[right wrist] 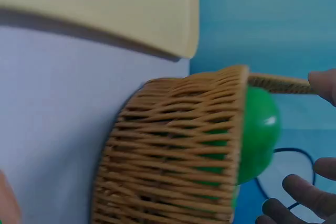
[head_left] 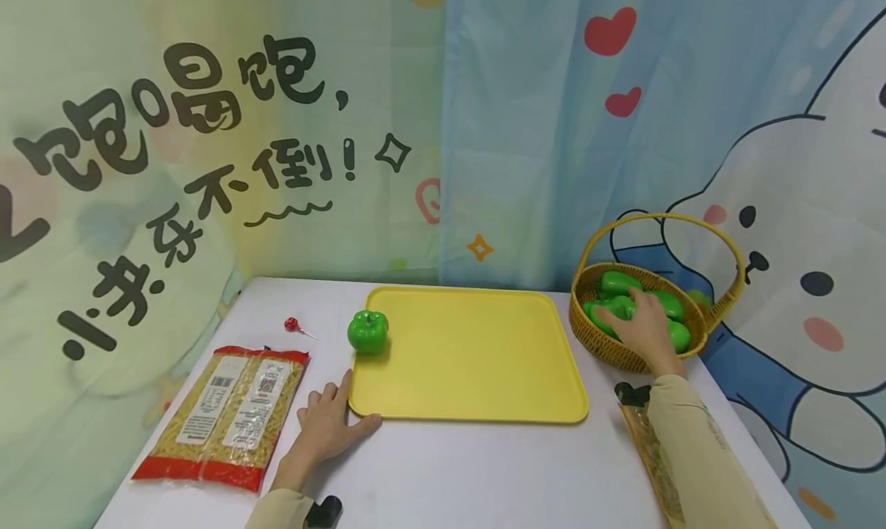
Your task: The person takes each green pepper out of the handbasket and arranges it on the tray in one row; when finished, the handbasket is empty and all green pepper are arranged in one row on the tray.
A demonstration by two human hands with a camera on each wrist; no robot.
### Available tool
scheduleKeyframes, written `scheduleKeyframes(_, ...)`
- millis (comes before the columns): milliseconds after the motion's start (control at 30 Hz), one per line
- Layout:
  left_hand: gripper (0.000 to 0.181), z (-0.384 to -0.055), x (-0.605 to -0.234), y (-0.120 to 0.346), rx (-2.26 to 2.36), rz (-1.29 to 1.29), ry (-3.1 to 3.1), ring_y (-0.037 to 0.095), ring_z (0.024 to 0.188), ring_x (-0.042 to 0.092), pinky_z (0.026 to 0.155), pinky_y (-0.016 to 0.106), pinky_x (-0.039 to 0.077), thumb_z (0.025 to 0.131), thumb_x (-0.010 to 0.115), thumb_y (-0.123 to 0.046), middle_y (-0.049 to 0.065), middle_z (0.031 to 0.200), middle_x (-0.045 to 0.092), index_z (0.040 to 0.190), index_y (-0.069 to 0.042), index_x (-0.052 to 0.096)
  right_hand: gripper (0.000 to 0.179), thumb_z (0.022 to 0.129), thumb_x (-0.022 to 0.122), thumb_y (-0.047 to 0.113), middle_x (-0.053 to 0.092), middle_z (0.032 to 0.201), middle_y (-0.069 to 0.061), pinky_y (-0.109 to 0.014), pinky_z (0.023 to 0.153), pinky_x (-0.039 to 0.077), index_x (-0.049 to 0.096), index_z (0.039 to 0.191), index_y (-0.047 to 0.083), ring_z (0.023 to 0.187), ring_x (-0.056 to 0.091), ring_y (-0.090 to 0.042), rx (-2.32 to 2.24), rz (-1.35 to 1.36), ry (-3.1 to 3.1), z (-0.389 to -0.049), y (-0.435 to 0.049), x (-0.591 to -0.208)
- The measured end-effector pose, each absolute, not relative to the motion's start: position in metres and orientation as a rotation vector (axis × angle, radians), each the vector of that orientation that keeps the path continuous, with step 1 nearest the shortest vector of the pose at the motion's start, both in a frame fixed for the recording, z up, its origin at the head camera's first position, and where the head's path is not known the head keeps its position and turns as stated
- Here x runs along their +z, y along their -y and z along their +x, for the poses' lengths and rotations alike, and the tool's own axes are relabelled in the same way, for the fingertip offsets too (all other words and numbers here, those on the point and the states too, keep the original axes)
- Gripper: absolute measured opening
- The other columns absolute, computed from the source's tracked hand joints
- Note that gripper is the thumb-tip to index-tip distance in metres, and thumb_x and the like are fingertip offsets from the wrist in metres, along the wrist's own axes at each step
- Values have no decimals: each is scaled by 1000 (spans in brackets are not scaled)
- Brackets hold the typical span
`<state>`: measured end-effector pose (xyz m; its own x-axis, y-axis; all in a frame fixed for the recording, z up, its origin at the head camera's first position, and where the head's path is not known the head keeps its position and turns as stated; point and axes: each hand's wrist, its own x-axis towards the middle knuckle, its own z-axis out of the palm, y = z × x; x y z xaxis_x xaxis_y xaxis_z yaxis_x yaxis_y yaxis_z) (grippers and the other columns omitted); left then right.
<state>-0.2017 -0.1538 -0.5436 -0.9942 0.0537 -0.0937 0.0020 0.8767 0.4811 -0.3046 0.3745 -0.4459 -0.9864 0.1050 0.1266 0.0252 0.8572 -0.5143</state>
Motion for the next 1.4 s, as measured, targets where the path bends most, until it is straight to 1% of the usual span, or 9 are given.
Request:
scheduleKeyframes(167, 107, -201, -545, 155, 763, 40, -2943, 26, 97, 41, 76, 39, 29, 80, 69, -70, 14, 120, 53, 159, -9, 29, 100, 95, 54, 63, 23, 149, -47, -75, 105, 27, 24, 152, -14, 134, 27, -64, 747, -156, 2952, -311, -375, -457)
scheduleKeyframes(333, 107, -202, -545, 155, 774, 36, -2949, 25, 97, 40, 76, 39, 28, 79, 69, -70, 13, 119, 54, 158, -10, 30, 106, 92, 50, 71, 21, 151, -45, -76, 105, 25, 22, 154, -11, 135, 24, -65, 741, -203, 2992, -321, -375, -470)
scheduleKeyframes(533, 108, -203, -545, 154, 764, 26, -2943, 25, 97, 40, 77, 39, 29, 79, 69, -71, 12, 119, 53, 159, -11, 29, 105, 94, 51, 68, 19, 153, -45, -74, 108, 25, 17, 155, -10, 138, 23, -63, 808, -217, 2975, -324, -380, -479)
scheduleKeyframes(767, 107, -202, -545, 154, 767, 34, -2942, 26, 97, 40, 76, 40, 28, 79, 70, -69, 13, 119, 53, 158, -10, 30, 102, 96, 52, 62, 20, 153, -45, -73, 109, 25, 15, 155, -12, 140, 22, -62, 891, -199, 2920, -320, -382, -475)
scheduleKeyframes(1100, 108, -202, -544, 153, 780, 38, -2935, 24, 96, 39, 76, 39, 28, 79, 70, -70, 12, 118, 53, 159, -10, 29, 100, 96, 53, 63, 18, 158, -40, -72, 111, 23, 14, 158, -5, 144, 20, -59, 969, -276, 2818, -307, -385, -463)
scheduleKeyframes(1167, 108, -202, -545, 153, 771, 39, -2936, 25, 96, 39, 76, 39, 28, 79, 70, -70, 12, 118, 53, 159, -10, 29, 98, 96, 53, 61, 20, 158, -38, -72, 110, 25, 15, 159, -3, 143, 22, -59, 968, -270, 2794, -302, -384, -461)
scheduleKeyframes(1233, 108, -202, -546, 153, 766, 38, -2944, 25, 96, 39, 76, 39, 28, 79, 70, -71, 12, 118, 53, 159, -10, 29, 94, 97, 55, 58, 25, 156, -38, -70, 108, 30, 17, 158, -3, 139, 30, -58, 964, -224, 2759, -298, -382, -459)
scheduleKeyframes(1333, 108, -203, -546, 154, 757, 31, -2954, 25, 97, 39, 76, 39, 28, 79, 69, -72, 12, 119, 53, 159, -10, 30, 87, 97, 59, 49, 33, 151, -37, -65, 101, 40, 23, 156, -4, 127, 46, -54, 971, -145, 2686, -292, -377, -456)
scheduleKeyframes(1400, 108, -203, -546, 154, 748, 28, -2956, 25, 97, 40, 76, 39, 29, 79, 68, -72, 13, 120, 53, 159, -10, 29, 82, 97, 61, 44, 39, 147, -36, -61, 95, 46, 27, 155, -4, 118, 53, -50, 972, -97, 2643, -289, -373, -452)
